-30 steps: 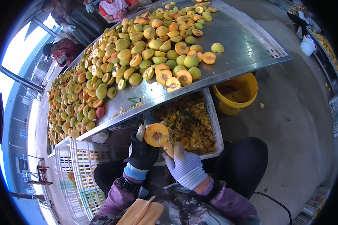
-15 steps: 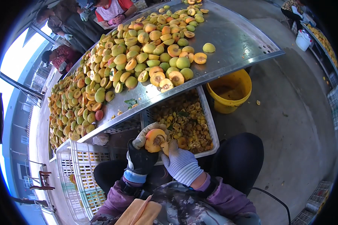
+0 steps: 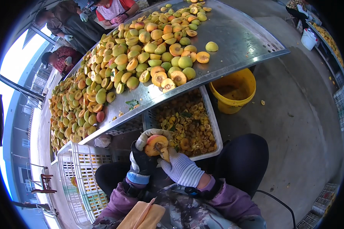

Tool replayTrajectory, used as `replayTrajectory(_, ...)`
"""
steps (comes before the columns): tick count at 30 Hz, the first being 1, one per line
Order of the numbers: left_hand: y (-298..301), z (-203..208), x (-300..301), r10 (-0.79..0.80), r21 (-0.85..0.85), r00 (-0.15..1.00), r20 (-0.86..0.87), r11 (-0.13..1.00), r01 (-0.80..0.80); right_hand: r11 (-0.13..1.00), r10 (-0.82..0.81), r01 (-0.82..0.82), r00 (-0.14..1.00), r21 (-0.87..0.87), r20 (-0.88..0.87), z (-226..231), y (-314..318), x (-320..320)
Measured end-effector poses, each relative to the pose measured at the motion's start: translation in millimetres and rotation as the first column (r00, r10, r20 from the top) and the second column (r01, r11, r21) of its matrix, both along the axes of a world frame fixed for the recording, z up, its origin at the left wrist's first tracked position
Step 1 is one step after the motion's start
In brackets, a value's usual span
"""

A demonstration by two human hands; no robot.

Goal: The person walks across a fruit processing facility to a workstation and sits down. The person then picks up halved fruits from a table, removes the pits using a coring tool, and places the fruit into a crate.

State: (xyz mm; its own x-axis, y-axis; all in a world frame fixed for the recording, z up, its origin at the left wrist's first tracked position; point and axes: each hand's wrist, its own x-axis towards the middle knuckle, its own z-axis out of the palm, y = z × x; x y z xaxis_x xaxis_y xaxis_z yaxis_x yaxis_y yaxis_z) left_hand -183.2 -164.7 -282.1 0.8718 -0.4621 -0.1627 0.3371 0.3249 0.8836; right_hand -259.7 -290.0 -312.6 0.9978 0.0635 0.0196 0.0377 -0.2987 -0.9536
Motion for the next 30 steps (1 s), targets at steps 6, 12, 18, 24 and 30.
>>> replayTrajectory(6,5,-10,2,0.002,0.168,0.989,0.147,0.985,-0.027,0.948,0.168,-0.107,0.969,0.301,-0.184,11,1,0)
replayTrajectory(12,-7,-13,0,0.042,0.224,0.973,0.226,0.970,-0.094,0.964,0.058,-0.039,0.996,0.264,-0.064,-12,13,-2)
replayTrajectory(18,-4,-12,3,-0.035,0.053,0.980,0.196,0.998,0.024,0.722,0.364,-0.049,0.875,0.691,-0.319,16,-2,-8)
replayTrajectory(24,-10,-11,4,-0.134,0.082,0.963,0.232,0.990,0.118,0.754,0.300,-0.029,0.904,0.656,-0.305,20,3,-11)
replayTrajectory(30,-20,-17,0,-0.169,-0.212,0.985,-0.033,0.964,0.158,0.506,0.478,0.026,0.824,0.862,-0.306,9,-5,-14)
